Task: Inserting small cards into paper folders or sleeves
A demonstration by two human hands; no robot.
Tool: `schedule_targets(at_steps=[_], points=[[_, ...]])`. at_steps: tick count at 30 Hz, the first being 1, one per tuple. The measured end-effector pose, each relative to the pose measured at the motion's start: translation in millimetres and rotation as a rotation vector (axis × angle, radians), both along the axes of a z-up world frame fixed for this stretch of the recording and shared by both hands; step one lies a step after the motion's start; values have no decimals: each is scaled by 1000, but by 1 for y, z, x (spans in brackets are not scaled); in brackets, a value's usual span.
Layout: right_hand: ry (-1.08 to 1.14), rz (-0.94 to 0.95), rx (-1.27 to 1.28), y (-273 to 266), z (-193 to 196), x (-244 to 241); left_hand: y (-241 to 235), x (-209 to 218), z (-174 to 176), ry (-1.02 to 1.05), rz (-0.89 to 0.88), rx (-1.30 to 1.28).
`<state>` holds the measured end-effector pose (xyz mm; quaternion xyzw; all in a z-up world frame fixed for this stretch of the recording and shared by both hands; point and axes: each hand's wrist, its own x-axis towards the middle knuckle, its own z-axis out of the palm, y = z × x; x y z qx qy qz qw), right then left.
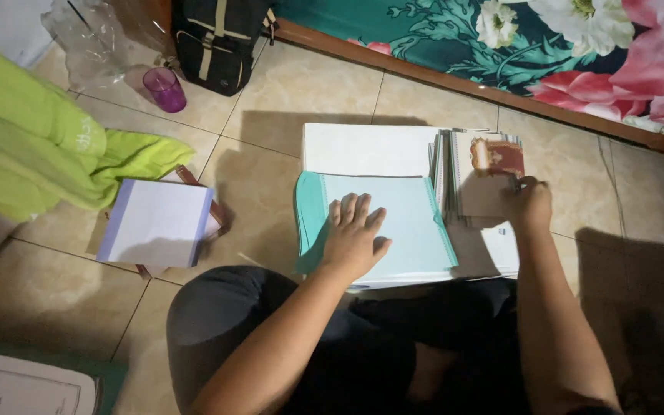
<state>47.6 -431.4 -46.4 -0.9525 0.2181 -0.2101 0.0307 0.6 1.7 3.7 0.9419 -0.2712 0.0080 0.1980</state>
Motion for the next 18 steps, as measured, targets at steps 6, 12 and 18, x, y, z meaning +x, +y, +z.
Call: schedule_targets(at_steps=[6,12,18], points=[[138,84,-65,162,48,-81,1,-2,15,83,-1,-5],[309,213,222,217,80,-109,6,-5,28,100,-20,22],[167,269,600,245,116,-119,7,2,23,157,2,8]])
